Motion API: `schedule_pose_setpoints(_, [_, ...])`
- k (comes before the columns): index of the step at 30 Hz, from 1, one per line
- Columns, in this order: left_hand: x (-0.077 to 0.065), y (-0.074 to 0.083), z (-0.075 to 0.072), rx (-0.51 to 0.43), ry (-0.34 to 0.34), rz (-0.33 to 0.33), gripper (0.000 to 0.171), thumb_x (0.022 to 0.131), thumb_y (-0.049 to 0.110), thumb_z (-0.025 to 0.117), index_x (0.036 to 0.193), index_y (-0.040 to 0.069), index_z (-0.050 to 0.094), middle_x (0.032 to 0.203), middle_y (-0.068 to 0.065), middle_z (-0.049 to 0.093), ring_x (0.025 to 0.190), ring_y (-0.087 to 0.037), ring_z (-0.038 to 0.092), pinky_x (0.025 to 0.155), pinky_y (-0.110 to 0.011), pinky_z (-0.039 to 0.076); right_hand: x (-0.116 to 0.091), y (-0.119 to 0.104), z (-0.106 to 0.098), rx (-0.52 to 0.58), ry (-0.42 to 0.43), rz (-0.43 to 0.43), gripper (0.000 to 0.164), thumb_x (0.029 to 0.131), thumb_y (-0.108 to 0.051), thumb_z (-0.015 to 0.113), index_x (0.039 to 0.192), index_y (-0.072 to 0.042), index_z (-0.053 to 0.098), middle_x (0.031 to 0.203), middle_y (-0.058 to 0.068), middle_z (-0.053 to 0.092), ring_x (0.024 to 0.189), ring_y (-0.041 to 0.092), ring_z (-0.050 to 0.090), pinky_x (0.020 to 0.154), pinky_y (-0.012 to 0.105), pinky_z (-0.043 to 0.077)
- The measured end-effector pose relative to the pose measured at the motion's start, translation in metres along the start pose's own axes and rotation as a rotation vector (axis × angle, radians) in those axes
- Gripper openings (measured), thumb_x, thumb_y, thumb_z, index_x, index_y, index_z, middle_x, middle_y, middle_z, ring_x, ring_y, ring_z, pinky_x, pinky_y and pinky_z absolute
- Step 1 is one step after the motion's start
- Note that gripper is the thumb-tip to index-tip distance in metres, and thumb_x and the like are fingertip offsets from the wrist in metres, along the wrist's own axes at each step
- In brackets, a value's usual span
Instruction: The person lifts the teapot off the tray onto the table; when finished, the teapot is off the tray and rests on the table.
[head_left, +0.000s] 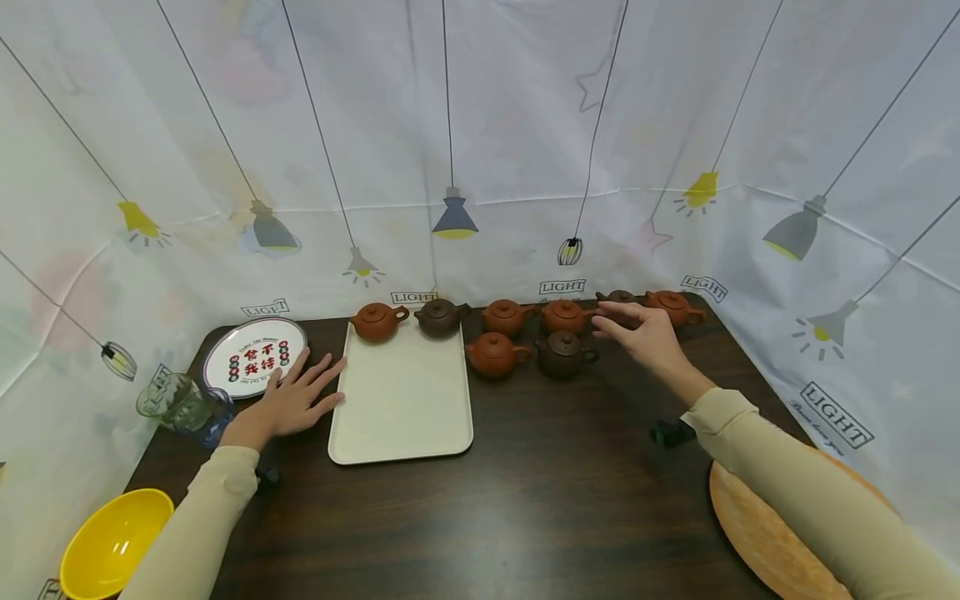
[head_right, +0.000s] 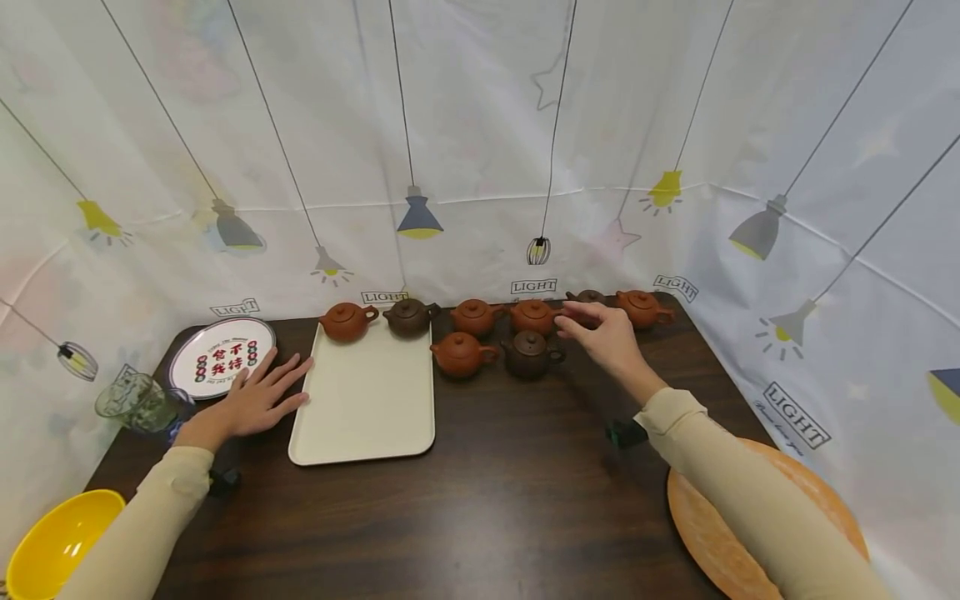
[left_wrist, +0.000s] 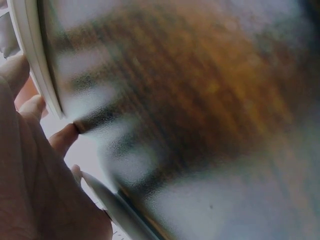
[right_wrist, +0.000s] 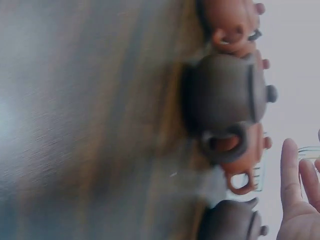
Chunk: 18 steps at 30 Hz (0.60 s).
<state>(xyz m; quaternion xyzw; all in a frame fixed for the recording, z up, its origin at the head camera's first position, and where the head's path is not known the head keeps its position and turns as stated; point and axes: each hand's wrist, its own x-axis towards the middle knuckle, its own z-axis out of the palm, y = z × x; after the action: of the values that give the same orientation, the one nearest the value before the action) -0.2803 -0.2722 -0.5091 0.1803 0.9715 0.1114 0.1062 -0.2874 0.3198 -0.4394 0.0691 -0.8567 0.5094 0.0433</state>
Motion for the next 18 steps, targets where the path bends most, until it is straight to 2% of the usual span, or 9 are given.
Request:
schedule_pose_setpoints(4, [-0.002,0.000,-0.002,-0.002,0.001,0.000,0.075,0.111,0.061,0.042,0.173,0.026,0.020,0.180,-0.017,0.018,0.167,-0.049,-0.005,0.122,-0.086,0.000,0.015,-0.014,0.007,0.054,-0.033,-0.006,0.051,0.106,-0.022,0.071,0.152,-0.004,0.060,0.152,0.026,0.061,0.096,-0.002,0.079,0.089,0.007,0.055])
schedule_pose_setpoints(7, [-0.003,-0.001,-0.003,-0.007,0.005,-0.002,0.075,0.111,0.060,0.042,0.173,0.026,0.021,0.180,-0.017,0.018,0.167,-0.049,-0.005,0.122,-0.086,0.000,0.029,-0.028,0.021,0.017,-0.059,-0.009,0.051,0.105,-0.024,0.072,0.153,-0.009,0.061,0.154,0.021,0.062,0.114,0.012,0.078,0.090,0.010,0.056])
schedule_pose_setpoints(11, [-0.003,-0.002,-0.001,-0.006,0.005,-0.005,0.075,0.111,0.062,0.041,0.174,0.027,0.020,0.180,-0.017,0.018,0.167,-0.049,-0.005,0.122,-0.086,0.000,0.044,-0.045,0.050,0.123,-0.147,-0.009,0.051,0.106,-0.013,0.070,0.155,-0.006,0.058,0.156,0.024,0.058,0.126,0.041,0.071,0.102,0.036,0.062])
schedule_pose_setpoints(14, [-0.002,-0.001,0.000,-0.009,0.006,-0.009,0.075,0.110,0.062,0.041,0.173,0.027,0.021,0.180,-0.017,0.019,0.167,-0.049,-0.005,0.122,-0.086,0.000,0.055,-0.056,0.075,0.249,-0.232,-0.001,0.053,0.105,-0.002,0.067,0.156,-0.001,0.054,0.156,0.029,0.055,0.117,0.047,0.074,0.104,0.055,0.058])
schedule_pose_setpoints(18, [0.001,0.002,0.000,-0.016,0.007,0.003,0.074,0.110,0.061,0.042,0.173,0.026,0.023,0.180,-0.017,0.020,0.167,-0.050,-0.003,0.122,-0.086,0.000,0.071,-0.065,0.109,0.271,-0.311,0.026,0.056,0.102,0.000,0.070,0.156,-0.002,0.054,0.158,0.032,0.052,0.118,0.049,0.073,0.103,0.055,0.059])
